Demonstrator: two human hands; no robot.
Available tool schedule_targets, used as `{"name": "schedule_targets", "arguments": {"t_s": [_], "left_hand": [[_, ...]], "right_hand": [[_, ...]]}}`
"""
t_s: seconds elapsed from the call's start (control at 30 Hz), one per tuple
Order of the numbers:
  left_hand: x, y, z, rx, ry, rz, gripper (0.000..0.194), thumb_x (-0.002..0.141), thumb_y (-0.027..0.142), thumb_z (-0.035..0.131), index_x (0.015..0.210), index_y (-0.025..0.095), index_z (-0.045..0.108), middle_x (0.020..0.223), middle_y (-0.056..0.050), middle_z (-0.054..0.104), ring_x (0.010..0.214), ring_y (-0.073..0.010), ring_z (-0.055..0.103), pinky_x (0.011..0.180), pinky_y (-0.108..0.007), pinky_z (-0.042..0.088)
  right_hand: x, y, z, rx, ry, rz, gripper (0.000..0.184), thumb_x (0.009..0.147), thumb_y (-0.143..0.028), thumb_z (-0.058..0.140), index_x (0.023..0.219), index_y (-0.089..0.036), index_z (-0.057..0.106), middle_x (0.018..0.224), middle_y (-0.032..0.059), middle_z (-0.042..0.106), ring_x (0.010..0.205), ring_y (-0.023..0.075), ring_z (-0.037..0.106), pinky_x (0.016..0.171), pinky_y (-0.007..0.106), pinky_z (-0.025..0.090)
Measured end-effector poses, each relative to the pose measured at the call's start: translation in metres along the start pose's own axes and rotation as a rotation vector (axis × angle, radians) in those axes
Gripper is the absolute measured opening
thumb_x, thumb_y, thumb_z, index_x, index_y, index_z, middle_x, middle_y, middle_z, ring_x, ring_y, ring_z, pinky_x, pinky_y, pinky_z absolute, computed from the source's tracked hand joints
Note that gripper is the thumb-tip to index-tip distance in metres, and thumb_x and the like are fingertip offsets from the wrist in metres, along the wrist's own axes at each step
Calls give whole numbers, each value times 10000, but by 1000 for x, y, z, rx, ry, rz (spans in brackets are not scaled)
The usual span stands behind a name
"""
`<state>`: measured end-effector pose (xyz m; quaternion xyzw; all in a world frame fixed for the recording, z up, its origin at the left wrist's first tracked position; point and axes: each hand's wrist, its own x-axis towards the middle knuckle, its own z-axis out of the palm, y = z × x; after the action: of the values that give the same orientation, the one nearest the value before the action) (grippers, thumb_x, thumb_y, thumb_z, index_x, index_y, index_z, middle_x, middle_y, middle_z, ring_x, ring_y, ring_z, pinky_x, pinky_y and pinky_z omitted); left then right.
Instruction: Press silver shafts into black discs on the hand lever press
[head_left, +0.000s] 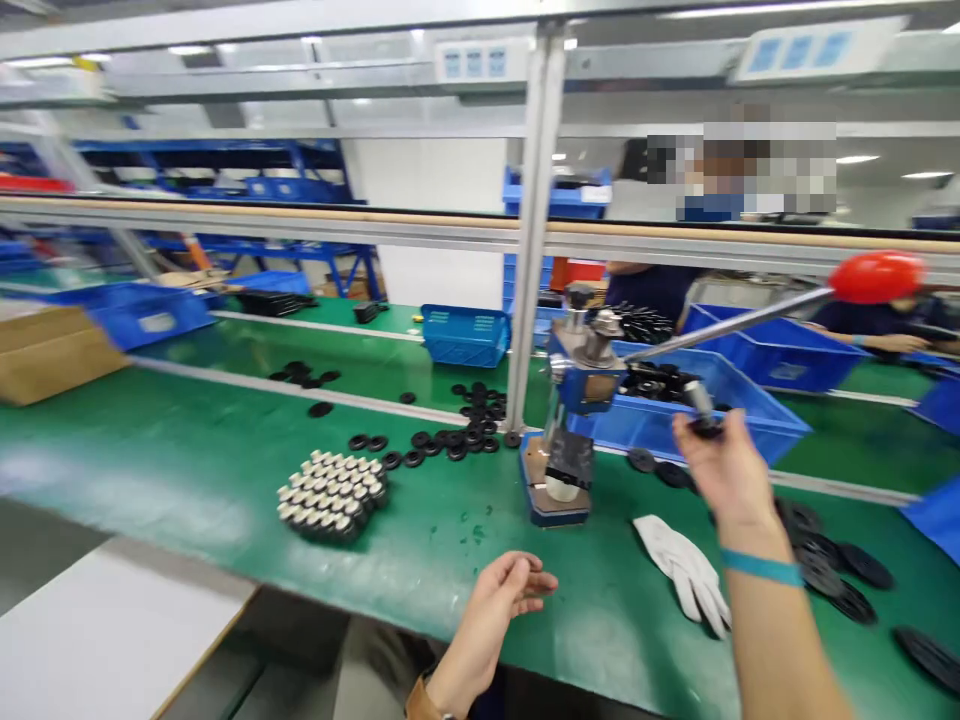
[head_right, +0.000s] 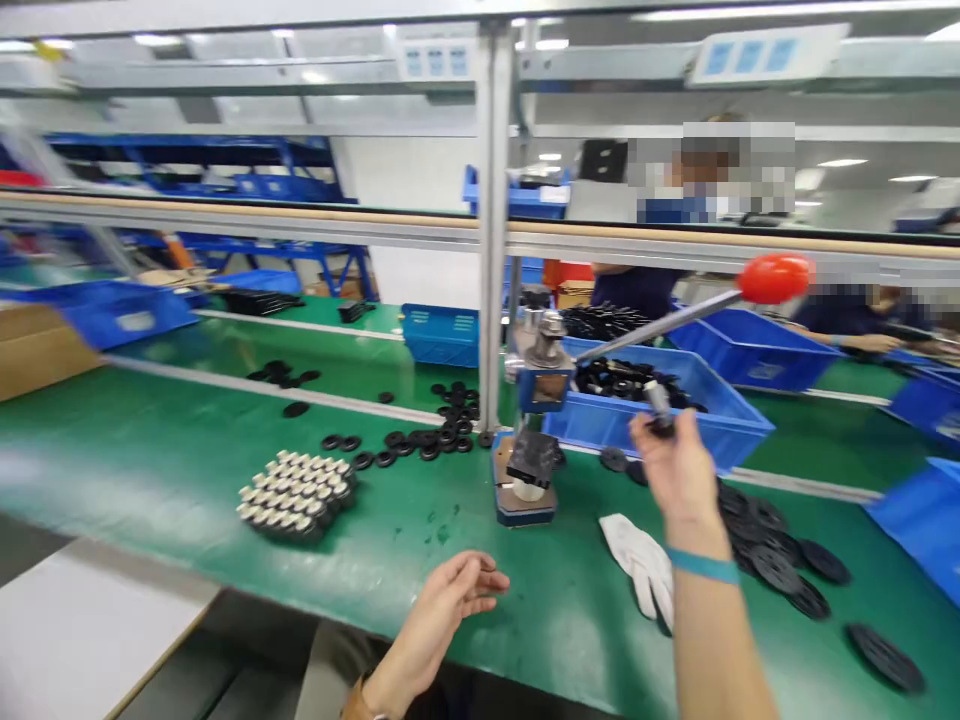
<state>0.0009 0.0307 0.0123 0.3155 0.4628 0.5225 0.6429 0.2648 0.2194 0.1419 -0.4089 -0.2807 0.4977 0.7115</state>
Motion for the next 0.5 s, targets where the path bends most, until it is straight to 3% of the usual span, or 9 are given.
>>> {"name": "schedule_targets", "arguments": {"t_s": [0.07,0.13,0.2,0.27,0.3,0.4,0.5], "left_hand": [[-6,7,-8,242,18,43,416,908,581,617,960,174,683,997,-140,811,1016,-287,734,886,-381,511],[-10,15,-24,507,104,99,339,895,515,612,891,186,694,928,-115,805,933,-278,733,844,-374,521],[-12,25,-50,730,370,203,262,870,451,616,846,200,687,858,-82,784,837,-255,726,781,-350,538],[-10,37,-84,902,797,340,232,874,433,597,853,212,663,839,-60,765,819,-234,723,760,-321,549],[-7,45,-102,936,918,342,243,883,434,589,905,203,661,866,-74,764,829,-243,720,764,-332,548],[8,71,-149,1024,1062,326,287,922,369,551,1097,169,660,890,-98,770,819,-265,725,768,-355,533],[28,88,-173,1164,1057,310,274,925,307,591,1149,176,679,916,-110,787,887,-289,745,797,-350,511]], "right_hand": [[31,-23,19,-7,-39,7,546,1074,-541,265,931,-168,637,1145,203,698,887,163,750,822,365,562],[41,-26,27,-71,-122,-47,433,1048,-509,368,966,-184,644,1325,256,614,1074,230,739,913,441,507],[31,-12,23,-141,-166,-88,249,975,-437,535,959,-212,639,1343,240,618,1090,265,731,967,490,478],[6,14,9,-155,-135,-99,209,860,-400,695,932,-205,671,1194,215,691,956,279,737,993,542,479],[-9,30,-1,-174,-142,-89,265,812,-415,751,950,-195,700,1118,198,711,899,278,725,1007,564,479],[-53,76,-36,-230,-97,-24,402,702,-483,854,949,-182,754,996,161,743,836,277,714,984,556,521],[-89,115,-75,-343,-97,54,556,666,-583,860,1011,-161,752,971,122,776,830,259,735,883,472,600]]}}
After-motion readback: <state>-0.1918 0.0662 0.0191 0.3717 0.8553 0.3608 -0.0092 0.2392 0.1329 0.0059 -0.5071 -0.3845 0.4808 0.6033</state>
